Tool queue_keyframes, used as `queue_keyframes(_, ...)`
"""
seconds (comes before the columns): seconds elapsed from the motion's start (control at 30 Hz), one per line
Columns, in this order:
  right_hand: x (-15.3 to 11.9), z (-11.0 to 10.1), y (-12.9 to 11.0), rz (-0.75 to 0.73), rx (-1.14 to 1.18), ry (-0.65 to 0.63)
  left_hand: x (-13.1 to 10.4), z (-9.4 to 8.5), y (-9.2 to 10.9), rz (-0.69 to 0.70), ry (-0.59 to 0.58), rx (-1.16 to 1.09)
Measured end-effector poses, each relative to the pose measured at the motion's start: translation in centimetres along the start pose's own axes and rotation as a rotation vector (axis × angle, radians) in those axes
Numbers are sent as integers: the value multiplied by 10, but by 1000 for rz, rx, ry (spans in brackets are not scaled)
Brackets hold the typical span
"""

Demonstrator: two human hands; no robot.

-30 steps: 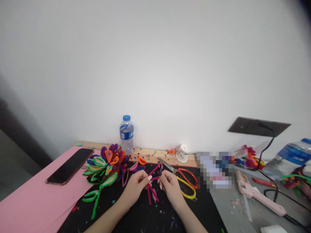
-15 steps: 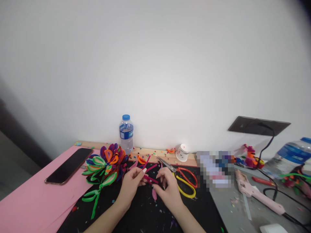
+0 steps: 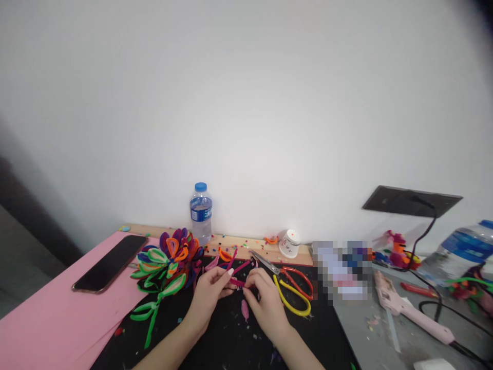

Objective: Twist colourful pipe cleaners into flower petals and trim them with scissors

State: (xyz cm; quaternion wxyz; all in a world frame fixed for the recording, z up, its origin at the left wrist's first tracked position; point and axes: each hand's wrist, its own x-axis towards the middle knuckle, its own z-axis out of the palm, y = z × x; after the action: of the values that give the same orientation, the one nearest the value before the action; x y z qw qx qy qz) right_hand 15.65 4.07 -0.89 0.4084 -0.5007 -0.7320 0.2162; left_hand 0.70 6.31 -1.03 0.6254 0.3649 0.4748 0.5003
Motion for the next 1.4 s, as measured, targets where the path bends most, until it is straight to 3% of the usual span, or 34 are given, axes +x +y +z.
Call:
queue_keyframes(0.27,2,3,9,56,77,53,1,-1,0,51,-16,93)
queue_keyframes(0.7,3,2,17,190,86,150,4,0,-8,71,-159,204)
queue_keyframes(1.2,3,1,17,247,200,35,6,-4,-12,66,-182,172)
queue_keyframes(1.4,3,-2,12,236,227,9,6,-5,-10,106,-128,169)
